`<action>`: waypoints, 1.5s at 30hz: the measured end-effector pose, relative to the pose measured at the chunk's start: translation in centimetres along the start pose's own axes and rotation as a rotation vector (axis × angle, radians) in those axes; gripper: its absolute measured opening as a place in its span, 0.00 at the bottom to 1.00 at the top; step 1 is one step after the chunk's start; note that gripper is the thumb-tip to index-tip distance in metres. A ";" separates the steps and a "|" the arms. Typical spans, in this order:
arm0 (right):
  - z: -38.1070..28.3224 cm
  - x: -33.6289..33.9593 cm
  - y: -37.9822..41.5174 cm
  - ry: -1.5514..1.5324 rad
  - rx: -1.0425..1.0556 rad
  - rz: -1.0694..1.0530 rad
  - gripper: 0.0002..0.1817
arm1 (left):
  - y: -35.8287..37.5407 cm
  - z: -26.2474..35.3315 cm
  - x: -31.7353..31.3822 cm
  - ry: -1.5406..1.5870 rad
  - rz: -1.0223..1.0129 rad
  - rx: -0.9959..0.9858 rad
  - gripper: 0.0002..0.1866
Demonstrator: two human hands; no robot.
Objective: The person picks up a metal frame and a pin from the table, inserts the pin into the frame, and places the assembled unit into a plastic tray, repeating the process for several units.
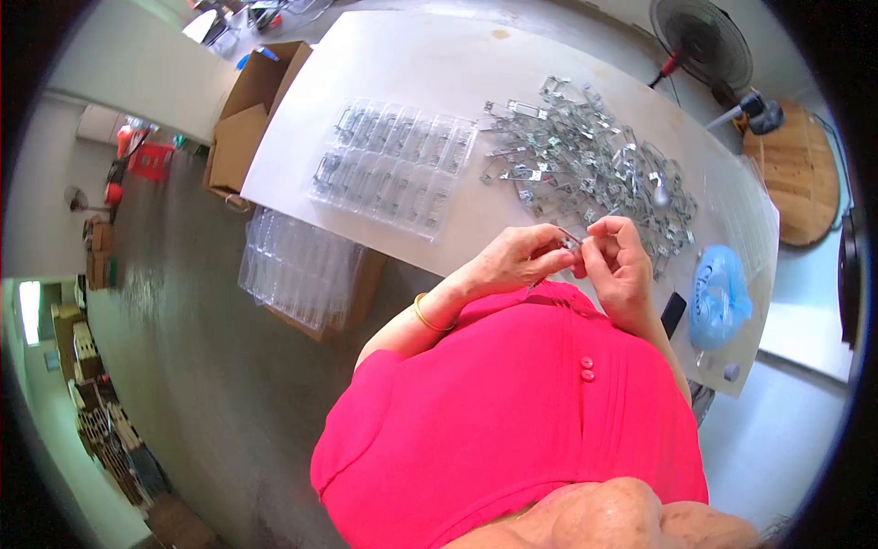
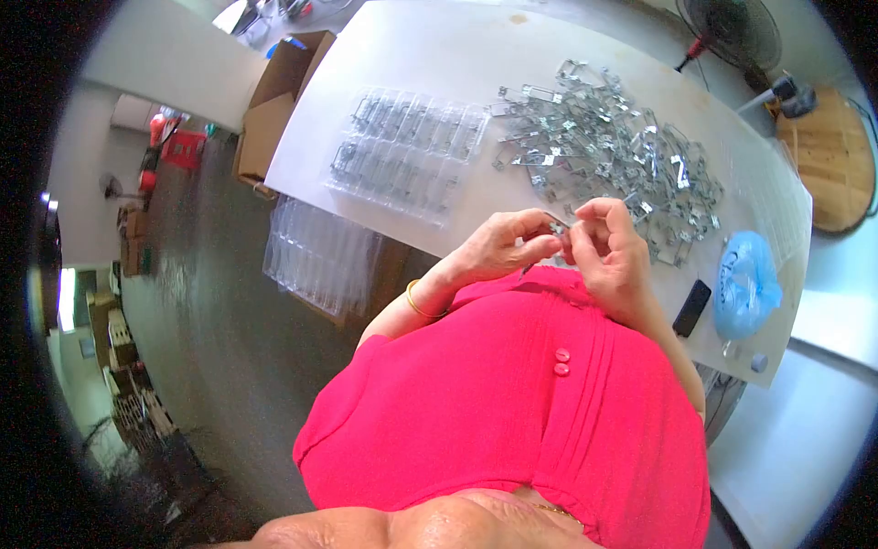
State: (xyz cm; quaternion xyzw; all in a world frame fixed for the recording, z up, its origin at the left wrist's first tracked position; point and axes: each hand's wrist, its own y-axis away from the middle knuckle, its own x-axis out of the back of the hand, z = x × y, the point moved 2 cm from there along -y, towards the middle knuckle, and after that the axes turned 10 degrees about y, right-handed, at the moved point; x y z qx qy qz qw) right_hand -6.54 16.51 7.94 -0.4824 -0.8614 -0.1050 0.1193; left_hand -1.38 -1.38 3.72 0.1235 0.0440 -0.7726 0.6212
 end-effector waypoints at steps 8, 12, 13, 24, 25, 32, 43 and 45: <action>0.9 2.1 -0.3 0.084 -0.146 -0.278 0.09 | -0.5 -1.4 -1.0 -0.440 0.064 -0.147 0.15; 1.5 2.6 -1.0 0.083 -0.199 -0.384 0.07 | -0.5 -1.8 -1.4 -0.586 0.067 -0.160 0.18; 1.8 2.5 -1.1 0.123 -0.208 -0.386 0.06 | -0.6 -2.0 -1.5 -0.640 0.060 -0.189 0.19; 1.6 1.5 -2.4 0.251 0.164 0.013 0.04 | 0.0 -1.7 -0.7 -0.649 -0.090 -0.107 0.18; 1.2 1.6 -2.2 0.126 0.041 0.038 0.03 | -0.1 -2.4 -0.3 -0.468 -0.054 -0.137 0.18; -0.7 -0.2 -1.5 -0.115 0.201 0.133 0.06 | 0.3 -1.2 2.3 0.630 -0.154 -0.001 0.30; -0.8 -3.3 -1.6 -0.032 0.307 0.158 0.05 | 1.4 -0.3 4.8 0.627 -0.214 -0.004 0.27; -0.8 -3.8 -1.6 0.001 0.315 0.177 0.05 | 1.5 -0.4 5.2 0.572 -0.205 -0.019 0.32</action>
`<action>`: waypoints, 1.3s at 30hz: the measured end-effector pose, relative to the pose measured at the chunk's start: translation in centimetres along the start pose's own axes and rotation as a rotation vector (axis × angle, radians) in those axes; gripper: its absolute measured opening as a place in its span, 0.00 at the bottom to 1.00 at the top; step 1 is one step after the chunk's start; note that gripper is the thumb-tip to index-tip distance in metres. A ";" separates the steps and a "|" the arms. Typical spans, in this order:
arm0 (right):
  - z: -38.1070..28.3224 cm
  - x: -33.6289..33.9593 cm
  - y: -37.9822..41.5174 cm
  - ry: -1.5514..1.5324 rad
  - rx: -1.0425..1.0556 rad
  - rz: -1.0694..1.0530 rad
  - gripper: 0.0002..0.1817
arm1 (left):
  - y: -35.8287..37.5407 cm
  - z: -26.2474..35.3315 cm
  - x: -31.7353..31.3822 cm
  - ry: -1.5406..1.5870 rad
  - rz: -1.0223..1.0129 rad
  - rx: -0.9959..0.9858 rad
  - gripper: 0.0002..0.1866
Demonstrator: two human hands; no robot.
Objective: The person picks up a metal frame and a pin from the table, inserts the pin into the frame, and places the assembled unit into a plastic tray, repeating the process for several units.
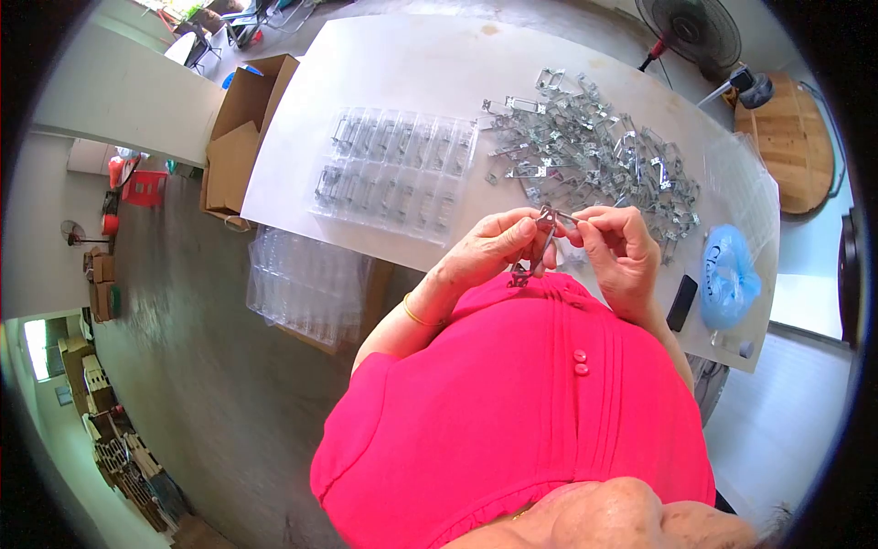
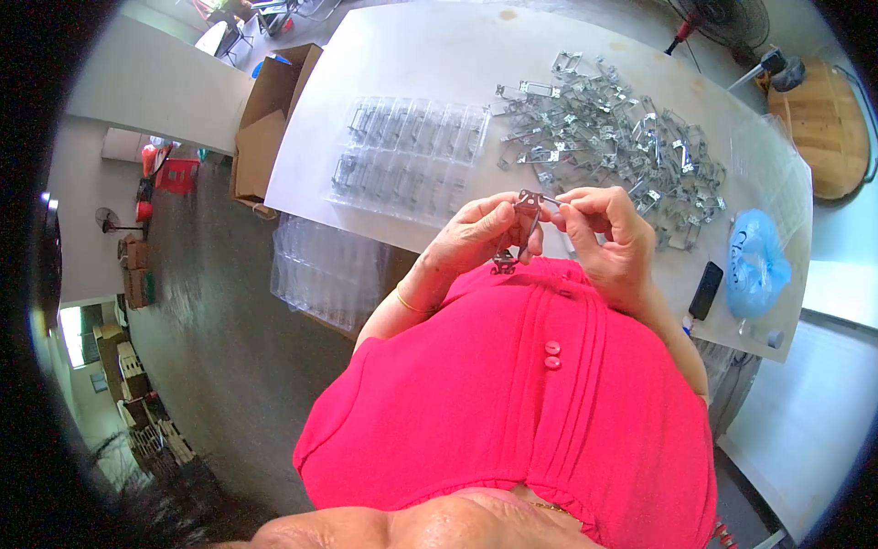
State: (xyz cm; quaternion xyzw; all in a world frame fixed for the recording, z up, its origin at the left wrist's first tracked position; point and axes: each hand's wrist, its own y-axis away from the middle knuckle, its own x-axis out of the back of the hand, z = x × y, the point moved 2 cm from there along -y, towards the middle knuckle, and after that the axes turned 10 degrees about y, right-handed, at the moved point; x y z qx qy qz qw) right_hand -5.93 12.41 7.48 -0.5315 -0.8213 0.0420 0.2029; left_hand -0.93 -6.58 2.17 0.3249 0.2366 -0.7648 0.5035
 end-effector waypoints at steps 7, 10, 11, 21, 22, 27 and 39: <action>-0.1 -0.8 -0.1 0.242 -0.194 -0.148 0.04 | 1.0 1.5 -0.2 -0.433 0.077 0.008 0.22; -0.5 -1.0 -0.2 0.062 -0.464 -0.274 0.06 | 0.9 1.4 0.4 -0.896 0.040 -0.122 0.17; -0.3 -1.0 -0.1 0.051 -0.485 -0.317 0.09 | 0.9 1.5 0.0 -0.830 0.038 -0.047 0.16; 2.3 2.3 -0.6 -0.439 -0.683 -0.632 0.11 | -0.3 0.3 -0.5 -0.809 -0.054 0.087 0.18; 2.9 2.5 -0.5 -0.431 -0.688 -0.635 0.10 | -0.6 0.2 -0.8 -0.814 -0.058 0.073 0.18; 4.6 3.5 -0.2 -0.277 -0.660 -0.643 0.09 | -1.6 0.0 -3.4 -0.977 -0.074 0.171 0.17; 3.0 7.5 -0.4 -0.191 -0.368 -0.126 0.03 | -3.9 -3.9 -2.9 -0.111 0.112 0.084 0.23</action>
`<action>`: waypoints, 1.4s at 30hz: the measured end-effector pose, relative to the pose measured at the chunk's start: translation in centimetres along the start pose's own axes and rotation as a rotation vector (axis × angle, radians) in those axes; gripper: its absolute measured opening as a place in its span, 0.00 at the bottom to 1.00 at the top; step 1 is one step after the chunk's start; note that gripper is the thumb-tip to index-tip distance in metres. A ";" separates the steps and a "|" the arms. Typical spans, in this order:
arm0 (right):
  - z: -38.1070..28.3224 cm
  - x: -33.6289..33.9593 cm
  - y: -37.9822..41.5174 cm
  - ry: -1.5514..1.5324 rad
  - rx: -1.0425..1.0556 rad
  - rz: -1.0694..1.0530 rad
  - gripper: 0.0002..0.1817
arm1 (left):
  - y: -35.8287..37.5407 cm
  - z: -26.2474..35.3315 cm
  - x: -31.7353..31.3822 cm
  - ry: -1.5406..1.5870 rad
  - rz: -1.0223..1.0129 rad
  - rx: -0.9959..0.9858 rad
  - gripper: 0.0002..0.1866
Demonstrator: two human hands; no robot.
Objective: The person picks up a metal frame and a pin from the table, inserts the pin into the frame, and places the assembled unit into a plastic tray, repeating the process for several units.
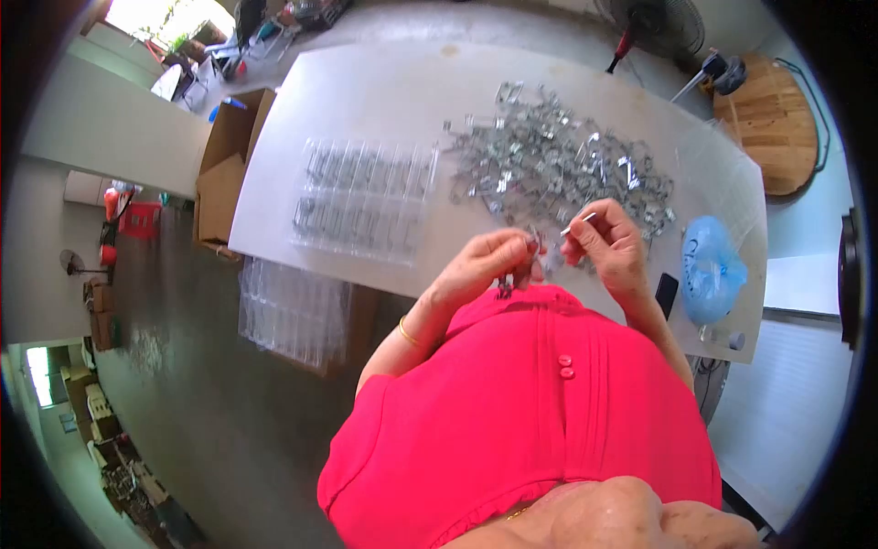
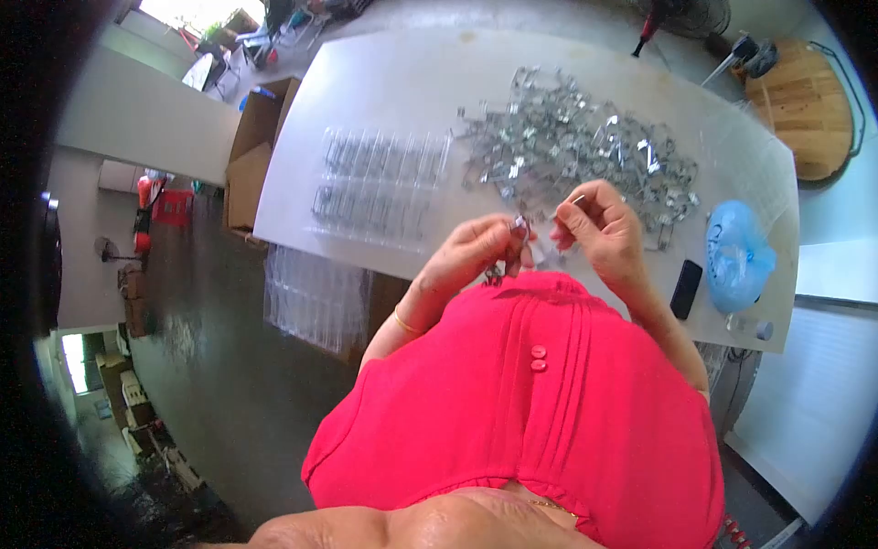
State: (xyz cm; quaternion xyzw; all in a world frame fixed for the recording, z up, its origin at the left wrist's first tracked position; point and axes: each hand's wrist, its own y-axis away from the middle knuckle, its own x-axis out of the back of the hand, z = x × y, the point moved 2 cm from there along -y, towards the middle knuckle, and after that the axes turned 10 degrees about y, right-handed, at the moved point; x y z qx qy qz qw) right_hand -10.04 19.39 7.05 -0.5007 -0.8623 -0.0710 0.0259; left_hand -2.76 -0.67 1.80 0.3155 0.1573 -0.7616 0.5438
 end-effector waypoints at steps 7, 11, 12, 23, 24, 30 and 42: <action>-0.3 -0.7 1.1 0.101 0.270 0.005 0.05 | -0.1 -0.7 -1.4 0.305 0.030 -0.005 0.25; -0.8 -0.8 0.6 0.424 0.471 0.041 0.06 | -0.1 -1.4 -1.8 0.287 0.060 -0.056 0.23; -0.8 -0.8 0.6 0.423 0.472 0.035 0.06 | 0.0 -1.5 -1.8 0.271 0.075 -0.071 0.23; -1.4 -2.2 0.8 0.528 0.436 0.059 0.05 | 0.9 -0.8 -1.1 0.072 0.071 -0.095 0.20; -1.4 -2.4 0.8 0.530 0.433 0.062 0.05 | 0.9 -0.7 -1.1 0.025 0.063 -0.090 0.19; -0.8 -3.3 0.3 0.691 0.309 -0.044 0.08 | 1.3 -0.4 -0.1 -0.492 0.251 -0.235 0.18; 0.5 -4.2 -0.1 0.118 -0.162 -0.164 0.07 | 2.2 2.2 2.2 -0.823 0.318 -0.363 0.18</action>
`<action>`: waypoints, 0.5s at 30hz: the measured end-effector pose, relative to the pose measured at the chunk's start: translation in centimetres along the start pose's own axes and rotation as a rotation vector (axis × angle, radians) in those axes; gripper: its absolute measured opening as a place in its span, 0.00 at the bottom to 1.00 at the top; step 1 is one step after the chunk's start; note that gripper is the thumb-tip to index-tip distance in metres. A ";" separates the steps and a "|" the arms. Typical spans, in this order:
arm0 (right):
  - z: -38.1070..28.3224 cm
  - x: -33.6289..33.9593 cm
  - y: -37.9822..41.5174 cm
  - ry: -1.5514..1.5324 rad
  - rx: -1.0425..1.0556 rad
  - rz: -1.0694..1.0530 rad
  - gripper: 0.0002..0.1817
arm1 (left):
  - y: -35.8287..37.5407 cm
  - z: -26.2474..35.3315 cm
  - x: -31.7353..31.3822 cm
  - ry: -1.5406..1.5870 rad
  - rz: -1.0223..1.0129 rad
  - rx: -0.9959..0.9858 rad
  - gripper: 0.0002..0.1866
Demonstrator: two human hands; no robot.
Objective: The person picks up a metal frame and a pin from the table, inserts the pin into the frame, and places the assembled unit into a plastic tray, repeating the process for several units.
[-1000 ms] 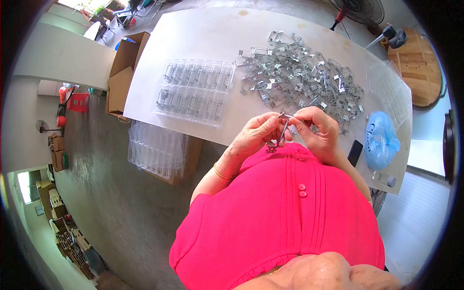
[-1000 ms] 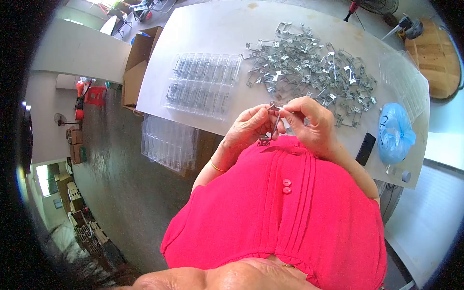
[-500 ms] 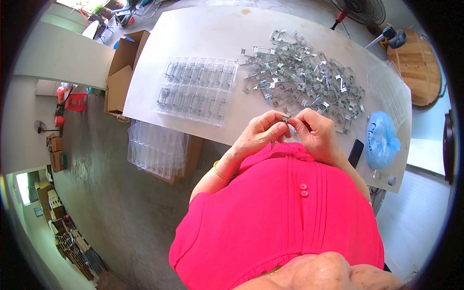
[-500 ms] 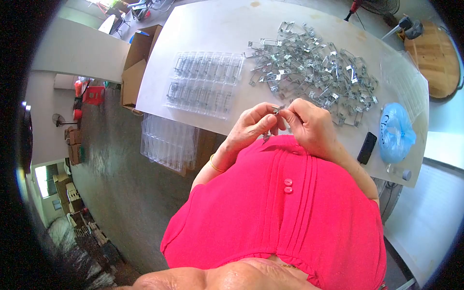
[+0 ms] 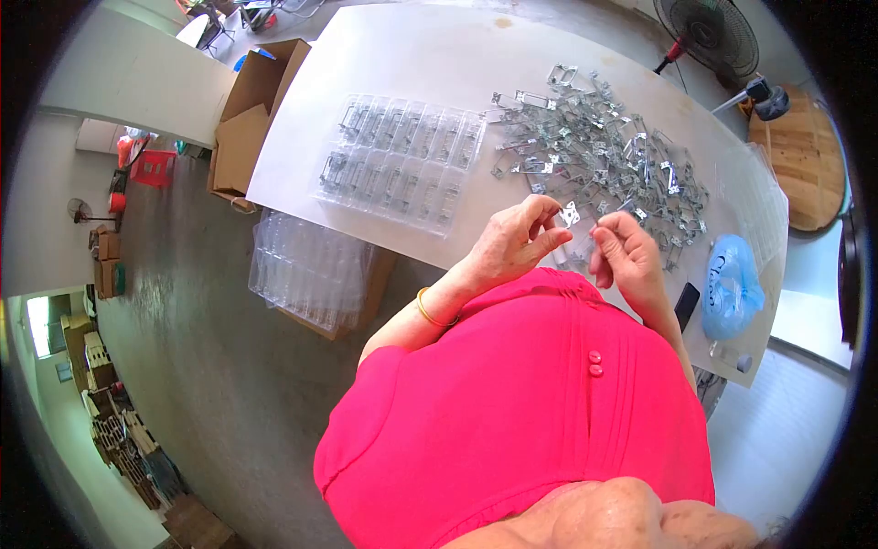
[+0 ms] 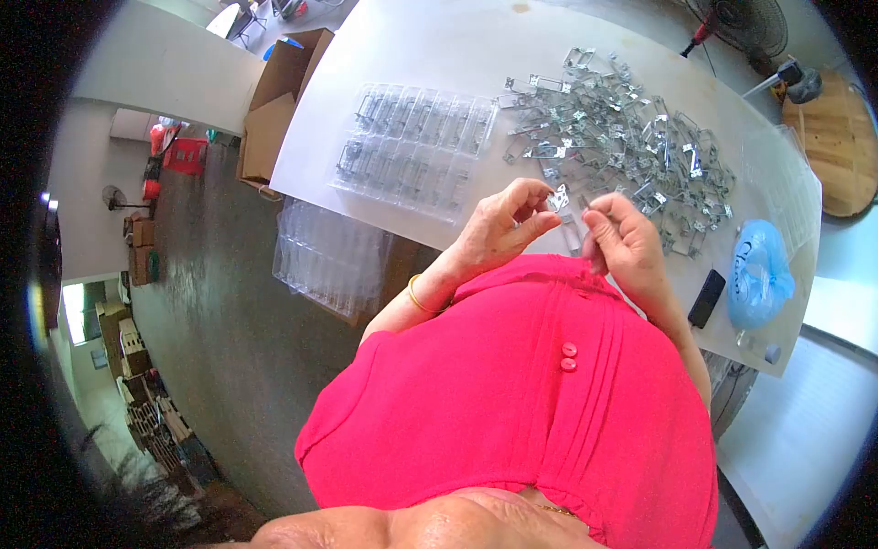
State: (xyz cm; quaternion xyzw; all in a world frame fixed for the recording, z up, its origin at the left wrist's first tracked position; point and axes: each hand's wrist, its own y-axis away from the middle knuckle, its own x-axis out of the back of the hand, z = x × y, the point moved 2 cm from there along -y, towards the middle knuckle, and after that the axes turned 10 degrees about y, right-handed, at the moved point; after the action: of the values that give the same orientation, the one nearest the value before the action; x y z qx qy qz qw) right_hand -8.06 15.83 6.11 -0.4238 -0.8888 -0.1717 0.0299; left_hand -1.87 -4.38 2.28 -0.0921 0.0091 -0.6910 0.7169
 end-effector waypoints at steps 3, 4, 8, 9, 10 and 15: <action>-0.6 -0.9 -0.4 0.013 0.074 0.132 0.06 | -0.2 -0.1 0.2 -0.053 -0.017 -0.062 0.20; -0.7 -1.4 -0.5 0.024 0.059 0.140 0.05 | -0.2 -0.1 0.4 -0.079 -0.020 -0.070 0.20; -1.0 -3.1 -1.4 0.250 0.277 0.191 0.03 | -0.4 -0.6 0.6 -0.193 -0.023 -0.222 0.21; -0.9 -3.3 -1.5 0.248 0.273 0.195 0.03 | -0.4 -0.7 0.6 -0.209 -0.031 -0.240 0.22; -0.8 -3.4 -1.7 0.269 0.247 0.214 0.03 | -0.4 -0.8 0.6 -0.223 -0.042 -0.259 0.22; 0.2 -3.3 -2.4 0.228 0.181 0.349 0.04 | -0.8 -0.7 2.3 0.022 -0.016 -0.004 0.11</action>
State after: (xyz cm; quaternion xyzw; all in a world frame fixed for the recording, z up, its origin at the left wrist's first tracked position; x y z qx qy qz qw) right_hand -7.78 12.08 4.57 -0.5447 -0.8046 -0.1304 0.1973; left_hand -2.64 -6.80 1.99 -0.0858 0.0177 -0.6975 0.7112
